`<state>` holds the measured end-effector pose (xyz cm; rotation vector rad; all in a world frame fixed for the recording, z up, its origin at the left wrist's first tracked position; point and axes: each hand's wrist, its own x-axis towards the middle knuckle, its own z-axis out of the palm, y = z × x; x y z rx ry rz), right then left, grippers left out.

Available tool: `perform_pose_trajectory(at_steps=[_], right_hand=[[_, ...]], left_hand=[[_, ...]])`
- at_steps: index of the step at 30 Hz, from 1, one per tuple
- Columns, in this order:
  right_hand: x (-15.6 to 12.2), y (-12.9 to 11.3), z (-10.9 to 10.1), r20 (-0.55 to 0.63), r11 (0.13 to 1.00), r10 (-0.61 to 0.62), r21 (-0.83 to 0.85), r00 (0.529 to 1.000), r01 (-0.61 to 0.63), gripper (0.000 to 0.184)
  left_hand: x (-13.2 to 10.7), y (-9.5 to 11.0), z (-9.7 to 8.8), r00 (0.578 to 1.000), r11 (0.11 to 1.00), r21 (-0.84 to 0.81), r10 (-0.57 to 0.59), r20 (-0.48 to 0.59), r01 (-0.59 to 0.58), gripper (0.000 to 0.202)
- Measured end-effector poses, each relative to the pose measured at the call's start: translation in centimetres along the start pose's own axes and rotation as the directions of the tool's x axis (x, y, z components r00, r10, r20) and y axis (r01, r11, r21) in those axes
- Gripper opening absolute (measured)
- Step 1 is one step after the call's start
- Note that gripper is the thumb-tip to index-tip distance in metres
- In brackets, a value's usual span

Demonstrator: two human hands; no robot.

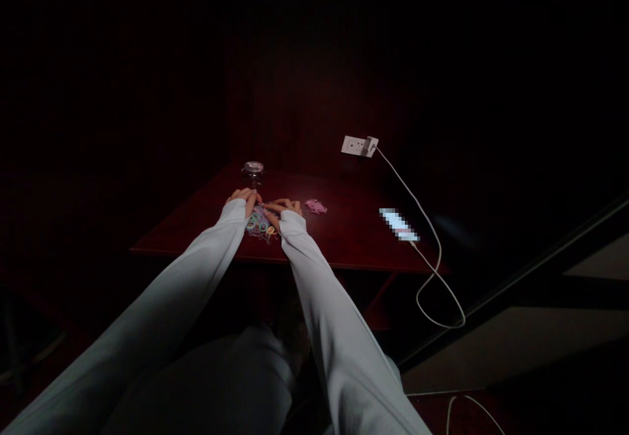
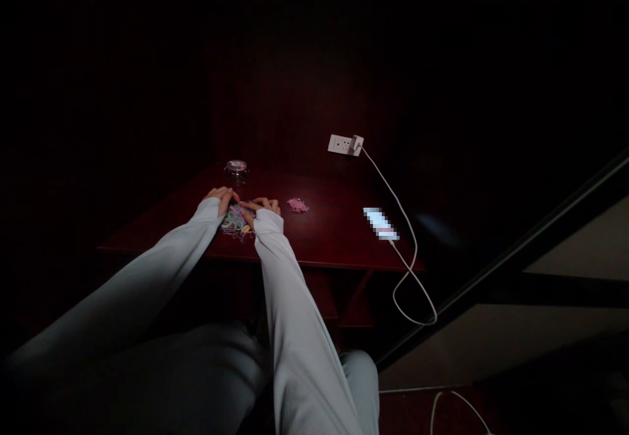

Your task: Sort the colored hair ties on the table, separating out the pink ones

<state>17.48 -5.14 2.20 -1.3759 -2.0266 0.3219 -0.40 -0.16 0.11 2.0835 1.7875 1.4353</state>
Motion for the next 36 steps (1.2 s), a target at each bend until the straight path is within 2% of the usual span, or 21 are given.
perform_pose_trajectory(at_steps=[5,12,17,21,28,31,36], right_hand=[[0.6,0.3,0.0,-0.038,0.998,0.025,0.052,0.999,-0.023,0.018],[1.6,1.5,0.5,-0.138,0.972,0.195,0.16,0.971,-0.173,0.017],[2.0,1.9,0.7,-0.165,0.963,0.214,0.201,0.963,-0.179,0.017],[2.1,1.7,0.5,-0.166,0.945,0.249,0.256,0.954,-0.202,0.019],[2.3,1.9,0.2,-0.157,0.945,0.252,0.251,0.955,-0.208,0.019],[2.4,2.2,0.4,-0.181,0.948,0.244,0.25,0.953,-0.196,0.02],[2.2,2.3,0.7,-0.188,0.942,0.257,0.268,0.948,-0.203,0.019]], left_hand=[[-0.1,0.3,-0.2,1.0,1.0,-0.008,-0.009,0.017,0.009,0.053],[-0.1,0.4,-0.4,0.999,1.0,0.002,-0.005,0.032,0.005,0.052],[-0.1,0.1,0.1,0.995,0.995,0.045,0.092,0.049,-0.094,0.037],[-0.3,0.2,0.5,0.99,0.989,0.069,0.124,0.061,-0.128,0.033],[-0.4,0.6,-0.4,0.958,0.972,0.018,0.23,0.171,-0.236,0.032],[-0.3,0.6,-0.4,0.957,0.969,0.004,0.245,0.158,-0.248,0.03],[-0.2,0.3,0.1,0.986,0.986,-0.026,0.167,0.023,-0.167,0.031]])
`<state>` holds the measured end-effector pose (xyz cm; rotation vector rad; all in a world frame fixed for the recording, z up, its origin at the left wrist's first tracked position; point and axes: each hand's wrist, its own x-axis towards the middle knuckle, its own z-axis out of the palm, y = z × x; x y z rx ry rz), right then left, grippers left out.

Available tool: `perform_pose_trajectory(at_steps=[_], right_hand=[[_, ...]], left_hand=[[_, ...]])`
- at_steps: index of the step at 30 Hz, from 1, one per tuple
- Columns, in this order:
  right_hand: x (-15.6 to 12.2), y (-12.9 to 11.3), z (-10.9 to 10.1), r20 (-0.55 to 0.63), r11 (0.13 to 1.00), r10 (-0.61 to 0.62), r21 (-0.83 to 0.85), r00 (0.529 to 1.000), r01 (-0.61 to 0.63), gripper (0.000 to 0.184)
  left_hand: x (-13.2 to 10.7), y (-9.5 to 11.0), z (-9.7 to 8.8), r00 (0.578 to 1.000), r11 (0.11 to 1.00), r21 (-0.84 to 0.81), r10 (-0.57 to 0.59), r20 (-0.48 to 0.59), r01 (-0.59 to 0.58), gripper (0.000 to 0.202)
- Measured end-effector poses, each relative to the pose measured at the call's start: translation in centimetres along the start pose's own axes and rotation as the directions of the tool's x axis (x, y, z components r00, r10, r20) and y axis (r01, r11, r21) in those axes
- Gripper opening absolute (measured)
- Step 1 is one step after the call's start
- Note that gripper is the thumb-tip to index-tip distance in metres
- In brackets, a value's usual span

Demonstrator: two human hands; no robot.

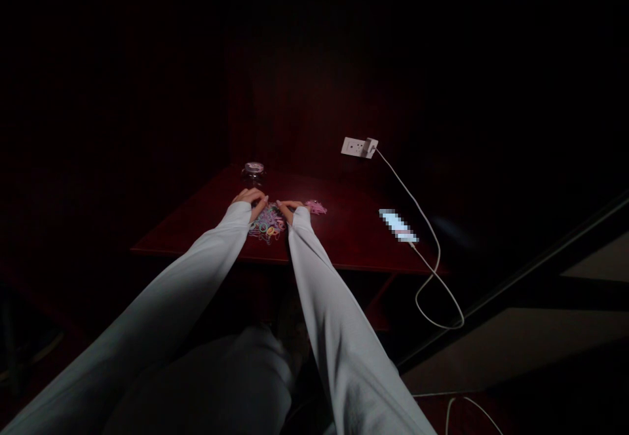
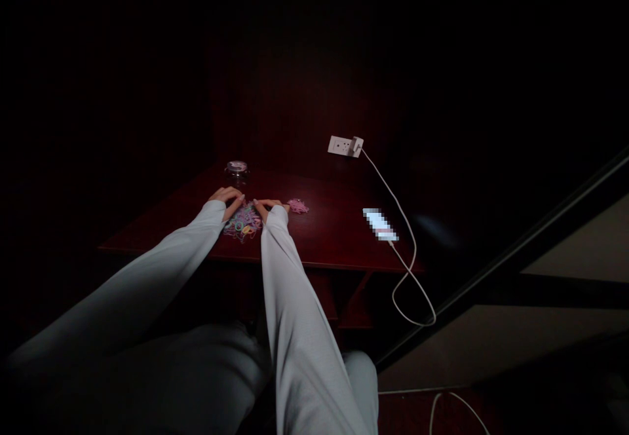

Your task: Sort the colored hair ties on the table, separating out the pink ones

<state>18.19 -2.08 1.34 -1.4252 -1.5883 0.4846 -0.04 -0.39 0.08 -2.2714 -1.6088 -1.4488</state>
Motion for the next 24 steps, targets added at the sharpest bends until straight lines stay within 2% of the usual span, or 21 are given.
perform_pose_trajectory(at_steps=[4,11,18,24], right_hand=[[-0.3,-0.3,-0.2,0.016,0.999,0.022,-0.036,1.0,-0.021,0.022],[-1.0,-0.6,-0.5,0.077,0.996,-0.033,-0.084,0.996,0.04,0.023],[-2.0,-1.6,-0.8,0.179,0.969,-0.129,-0.184,0.975,0.162,0.021],[-1.8,-1.4,-0.6,0.215,0.958,-0.159,-0.202,0.964,0.203,0.021]], left_hand=[[0.1,-0.3,0.1,0.998,0.999,-0.02,-0.045,-0.051,0.044,0.035],[0.1,0.0,-0.4,0.996,0.998,-0.016,-0.061,-0.062,0.06,0.036],[0.2,0.5,-0.9,0.998,0.998,-0.005,-0.064,-0.002,0.064,0.033],[0.5,0.0,-0.7,0.994,0.995,0.022,-0.097,0.043,0.096,0.035]])
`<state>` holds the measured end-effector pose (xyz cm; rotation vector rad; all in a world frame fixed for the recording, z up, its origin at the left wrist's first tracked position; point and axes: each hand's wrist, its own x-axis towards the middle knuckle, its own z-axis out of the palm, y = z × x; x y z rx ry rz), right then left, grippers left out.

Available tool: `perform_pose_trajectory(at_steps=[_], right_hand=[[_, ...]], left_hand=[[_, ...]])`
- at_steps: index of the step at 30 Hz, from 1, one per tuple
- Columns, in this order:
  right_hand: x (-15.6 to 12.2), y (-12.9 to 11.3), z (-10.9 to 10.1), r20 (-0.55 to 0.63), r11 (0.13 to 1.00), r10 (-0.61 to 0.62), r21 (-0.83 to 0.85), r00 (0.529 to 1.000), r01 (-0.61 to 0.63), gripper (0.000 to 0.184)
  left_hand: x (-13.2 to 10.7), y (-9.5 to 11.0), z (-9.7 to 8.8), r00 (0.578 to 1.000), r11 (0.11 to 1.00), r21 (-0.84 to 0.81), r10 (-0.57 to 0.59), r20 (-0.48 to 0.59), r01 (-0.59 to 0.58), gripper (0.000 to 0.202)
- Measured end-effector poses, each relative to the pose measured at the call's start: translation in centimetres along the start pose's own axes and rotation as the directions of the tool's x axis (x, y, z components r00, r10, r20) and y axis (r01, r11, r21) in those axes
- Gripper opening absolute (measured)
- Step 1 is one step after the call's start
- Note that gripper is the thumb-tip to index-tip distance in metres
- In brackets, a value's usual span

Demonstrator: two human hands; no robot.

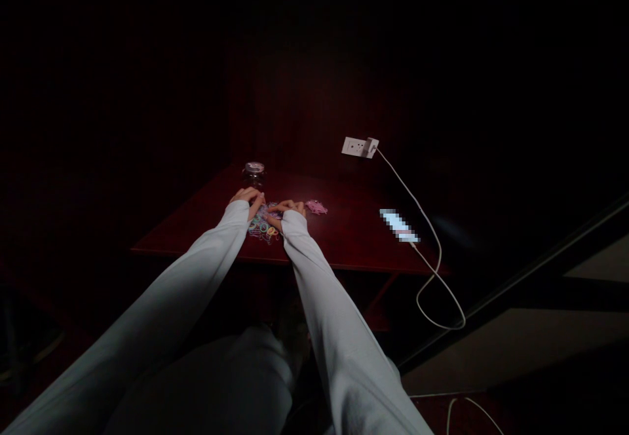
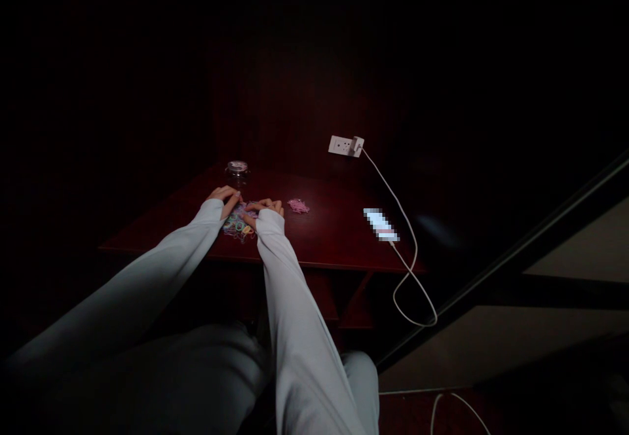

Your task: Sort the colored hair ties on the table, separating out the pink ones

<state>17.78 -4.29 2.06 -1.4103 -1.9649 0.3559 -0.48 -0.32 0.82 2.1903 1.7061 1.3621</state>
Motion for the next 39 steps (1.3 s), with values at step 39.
perform_pose_trajectory(at_steps=[39], right_hand=[[1.5,1.7,1.3,-0.172,0.976,0.131,0.193,0.976,-0.097,0.033]], left_hand=[[0.2,-1.4,1.1,0.991,0.99,0.013,0.137,0.004,-0.137,0.033]])
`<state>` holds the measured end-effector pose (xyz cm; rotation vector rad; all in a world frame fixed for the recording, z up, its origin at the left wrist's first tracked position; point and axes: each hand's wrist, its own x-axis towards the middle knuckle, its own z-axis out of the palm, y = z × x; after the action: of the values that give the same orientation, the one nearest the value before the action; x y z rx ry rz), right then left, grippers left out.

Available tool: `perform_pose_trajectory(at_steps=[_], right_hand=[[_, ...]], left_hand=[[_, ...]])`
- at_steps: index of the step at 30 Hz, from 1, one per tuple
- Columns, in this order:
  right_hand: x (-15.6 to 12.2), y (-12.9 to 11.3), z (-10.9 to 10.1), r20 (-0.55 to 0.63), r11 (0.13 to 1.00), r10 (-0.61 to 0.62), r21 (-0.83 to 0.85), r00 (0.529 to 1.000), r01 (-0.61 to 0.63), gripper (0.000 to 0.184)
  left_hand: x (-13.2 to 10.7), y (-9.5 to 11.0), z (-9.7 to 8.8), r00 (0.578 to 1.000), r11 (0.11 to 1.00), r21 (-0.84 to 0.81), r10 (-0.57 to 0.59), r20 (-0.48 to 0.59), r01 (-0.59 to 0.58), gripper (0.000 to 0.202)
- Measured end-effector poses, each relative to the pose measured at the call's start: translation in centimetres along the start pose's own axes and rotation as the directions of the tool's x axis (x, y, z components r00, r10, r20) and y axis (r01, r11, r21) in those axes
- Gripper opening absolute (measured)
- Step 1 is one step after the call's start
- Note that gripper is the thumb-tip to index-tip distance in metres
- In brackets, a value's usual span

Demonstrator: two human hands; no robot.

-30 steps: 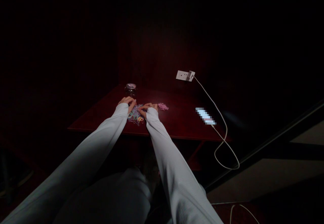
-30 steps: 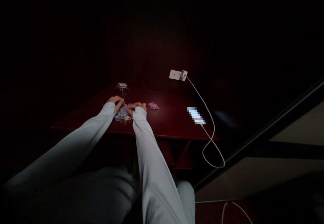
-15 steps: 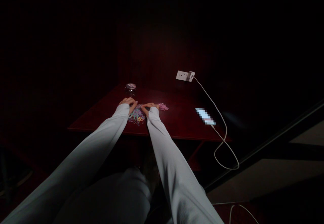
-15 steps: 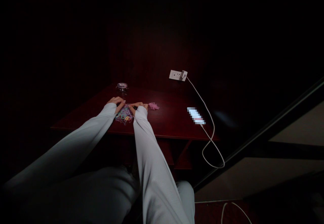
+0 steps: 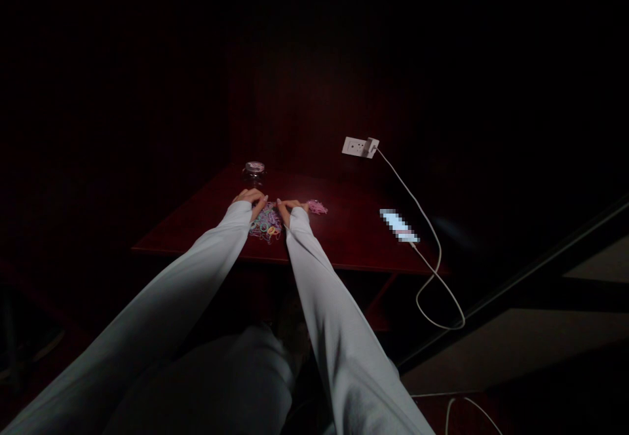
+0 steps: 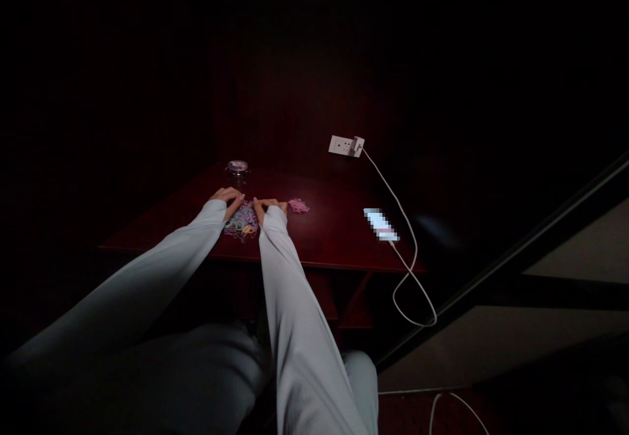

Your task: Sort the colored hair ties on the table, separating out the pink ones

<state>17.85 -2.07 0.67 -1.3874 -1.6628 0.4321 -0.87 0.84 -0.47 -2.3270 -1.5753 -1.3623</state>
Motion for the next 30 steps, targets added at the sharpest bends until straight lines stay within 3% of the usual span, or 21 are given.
perform_pose_trajectory(at_steps=[4,9,30], right_hand=[[-0.25,-0.28,-0.43,0.043,0.999,-0.022,-0.022,0.999,0.023,0.035],[-0.38,-0.44,-0.71,0.071,0.999,-0.026,-0.03,0.997,0.028,0.022],[-0.17,-0.2,-0.54,0.033,1.0,-0.014,-0.018,0.999,0.015,0.025]], left_hand=[[0.05,-0.12,0.17,1.0,1.0,-0.015,0.014,-0.004,-0.014,0.033],[-0.01,0.06,0.11,1.0,1.0,-0.024,0.005,-0.002,-0.005,0.033],[0.08,0.23,0.36,0.999,0.997,-0.065,0.035,0.007,-0.035,0.034]])
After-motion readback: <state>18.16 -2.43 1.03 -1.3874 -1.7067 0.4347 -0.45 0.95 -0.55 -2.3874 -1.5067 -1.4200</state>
